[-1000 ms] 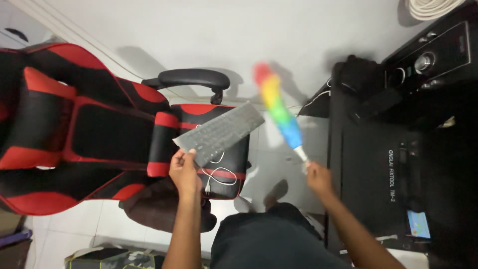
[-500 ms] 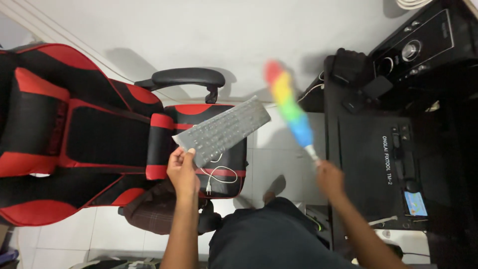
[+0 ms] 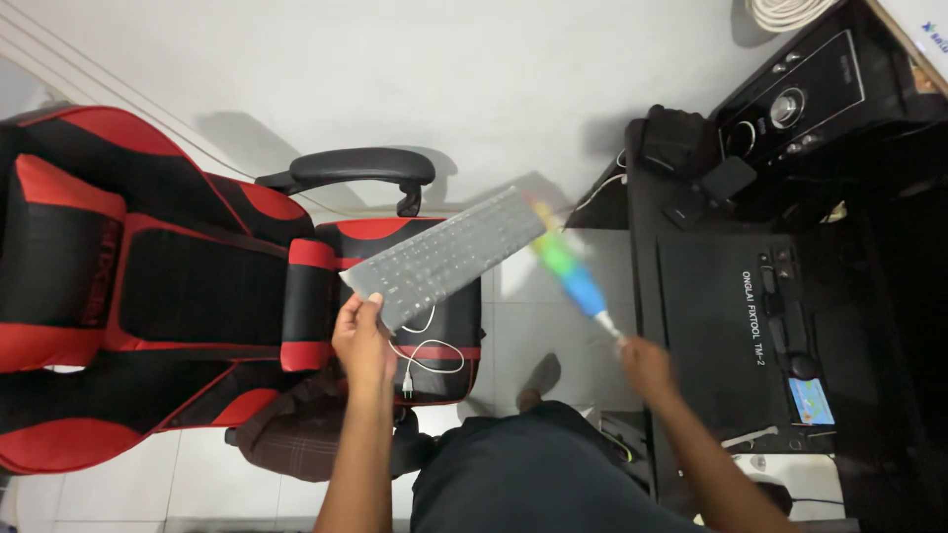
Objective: The person is dusting a computer desk, keyboard, and surrounding electronics using a colorful duster.
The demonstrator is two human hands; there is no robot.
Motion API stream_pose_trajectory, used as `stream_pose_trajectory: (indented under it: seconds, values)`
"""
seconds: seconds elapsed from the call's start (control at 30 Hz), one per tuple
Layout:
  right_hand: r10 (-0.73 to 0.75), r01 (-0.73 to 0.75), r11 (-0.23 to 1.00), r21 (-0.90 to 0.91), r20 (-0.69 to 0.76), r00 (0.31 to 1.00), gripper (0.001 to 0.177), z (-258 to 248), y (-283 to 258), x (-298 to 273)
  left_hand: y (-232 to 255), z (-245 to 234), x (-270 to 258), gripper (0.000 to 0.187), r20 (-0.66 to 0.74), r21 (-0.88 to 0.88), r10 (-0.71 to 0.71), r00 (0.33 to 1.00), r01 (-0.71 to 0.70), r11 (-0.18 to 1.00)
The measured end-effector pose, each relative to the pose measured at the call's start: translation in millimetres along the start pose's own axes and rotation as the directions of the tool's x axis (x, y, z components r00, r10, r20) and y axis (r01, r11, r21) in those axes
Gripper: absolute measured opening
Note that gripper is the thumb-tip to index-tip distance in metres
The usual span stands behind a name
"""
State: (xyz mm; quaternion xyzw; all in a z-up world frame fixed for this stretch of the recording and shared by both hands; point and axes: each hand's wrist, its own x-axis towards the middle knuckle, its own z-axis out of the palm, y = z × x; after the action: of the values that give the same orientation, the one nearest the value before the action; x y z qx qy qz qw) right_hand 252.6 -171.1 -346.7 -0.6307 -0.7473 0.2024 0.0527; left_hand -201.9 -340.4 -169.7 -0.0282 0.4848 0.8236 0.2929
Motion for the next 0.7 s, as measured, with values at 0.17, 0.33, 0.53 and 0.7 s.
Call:
stream_pose_trajectory:
  seconds: [0.17, 0.33, 0.53, 0.7]
  values:
    - [-0.371, 0.414, 0.83, 0.375, -0.183, 0.91, 0.023, -23, -67, -62, -77, -59, 58, 0.015, 0.089, -0.127, 0.031, 0.996, -0.019, 0.992]
    - [-0.45, 0.491, 0.782, 0.383, -0.198, 0.871, 0.017, -22, -63, -74, -46, -6, 41, 0.015, -0.03, -0.026, -0.036, 0.999, 0.035, 0.999]
    - [-0.425, 0.37, 0.88, 0.299, 0.147, 0.893, 0.02, -73, -91, -87, -51, 5, 43, 0.02, -0.04, -0.065, -0.032, 0.999, 0.029, 0.997]
    - [0.005, 0.005, 0.986, 0.164, -0.063, 0.998, 0.034, 23, 30, -55, -68, -20, 50, 0.023, -0.117, 0.008, 0.053, 0.992, -0.052, 0.999]
